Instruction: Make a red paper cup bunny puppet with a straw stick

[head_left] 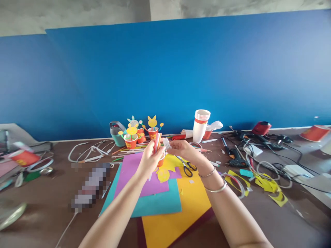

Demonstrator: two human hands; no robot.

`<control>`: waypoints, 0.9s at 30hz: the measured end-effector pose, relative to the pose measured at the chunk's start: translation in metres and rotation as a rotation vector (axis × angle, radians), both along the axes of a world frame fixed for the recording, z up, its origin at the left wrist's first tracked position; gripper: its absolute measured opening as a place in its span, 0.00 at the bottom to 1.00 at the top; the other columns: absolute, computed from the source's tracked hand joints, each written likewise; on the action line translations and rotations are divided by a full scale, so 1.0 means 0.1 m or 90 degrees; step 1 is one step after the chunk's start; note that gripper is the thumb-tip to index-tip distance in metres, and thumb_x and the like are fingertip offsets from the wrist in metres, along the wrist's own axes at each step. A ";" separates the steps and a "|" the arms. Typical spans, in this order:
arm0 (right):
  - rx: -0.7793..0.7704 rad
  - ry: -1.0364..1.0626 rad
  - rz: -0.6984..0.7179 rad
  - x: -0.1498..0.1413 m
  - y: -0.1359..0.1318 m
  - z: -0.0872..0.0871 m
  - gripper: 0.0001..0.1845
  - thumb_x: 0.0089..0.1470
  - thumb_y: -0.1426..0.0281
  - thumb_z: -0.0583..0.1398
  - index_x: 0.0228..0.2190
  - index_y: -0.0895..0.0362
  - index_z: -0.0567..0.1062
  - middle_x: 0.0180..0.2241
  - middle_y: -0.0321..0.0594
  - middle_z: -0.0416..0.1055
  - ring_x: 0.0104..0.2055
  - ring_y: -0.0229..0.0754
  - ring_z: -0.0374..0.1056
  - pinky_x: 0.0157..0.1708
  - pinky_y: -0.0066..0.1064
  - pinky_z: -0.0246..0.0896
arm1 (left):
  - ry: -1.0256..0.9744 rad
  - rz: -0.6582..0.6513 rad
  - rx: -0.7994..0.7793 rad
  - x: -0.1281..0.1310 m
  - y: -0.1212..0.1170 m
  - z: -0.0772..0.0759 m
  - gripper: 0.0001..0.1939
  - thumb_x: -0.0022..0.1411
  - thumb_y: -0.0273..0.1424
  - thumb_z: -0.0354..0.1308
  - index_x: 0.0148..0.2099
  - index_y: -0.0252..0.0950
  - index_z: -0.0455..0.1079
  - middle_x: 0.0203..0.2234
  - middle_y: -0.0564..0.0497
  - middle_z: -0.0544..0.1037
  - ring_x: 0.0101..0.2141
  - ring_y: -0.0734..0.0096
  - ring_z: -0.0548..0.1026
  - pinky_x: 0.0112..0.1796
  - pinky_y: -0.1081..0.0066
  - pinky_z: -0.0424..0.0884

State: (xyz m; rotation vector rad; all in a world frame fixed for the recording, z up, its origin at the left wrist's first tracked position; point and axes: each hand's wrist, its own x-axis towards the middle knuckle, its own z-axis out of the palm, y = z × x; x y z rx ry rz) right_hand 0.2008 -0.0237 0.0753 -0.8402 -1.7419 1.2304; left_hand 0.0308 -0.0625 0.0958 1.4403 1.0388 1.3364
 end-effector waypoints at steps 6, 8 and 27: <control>0.140 -0.063 -0.108 -0.07 -0.12 0.08 0.18 0.55 0.54 0.61 0.29 0.55 0.80 0.36 0.42 0.78 0.41 0.47 0.73 0.42 0.37 0.68 | 0.183 0.113 0.251 -0.04 0.10 -0.17 0.06 0.62 0.33 0.58 0.35 0.36 0.73 0.33 0.46 0.77 0.37 0.64 0.74 0.41 0.66 0.69; 0.161 -0.065 -0.133 -0.10 -0.14 0.09 0.16 0.55 0.55 0.62 0.29 0.55 0.79 0.40 0.43 0.78 0.44 0.48 0.72 0.43 0.38 0.68 | 0.185 0.110 0.263 -0.05 0.10 -0.17 0.06 0.63 0.31 0.56 0.38 0.36 0.74 0.35 0.45 0.78 0.38 0.64 0.75 0.42 0.67 0.69; 0.107 -0.016 -0.106 -0.09 -0.20 0.09 0.06 0.48 0.64 0.68 0.30 0.52 0.80 0.47 0.43 0.73 0.50 0.50 0.68 0.47 0.41 0.67 | 0.105 0.031 0.121 -0.08 0.02 -0.01 0.04 0.59 0.32 0.61 0.36 0.36 0.72 0.32 0.49 0.78 0.33 0.67 0.75 0.38 0.68 0.69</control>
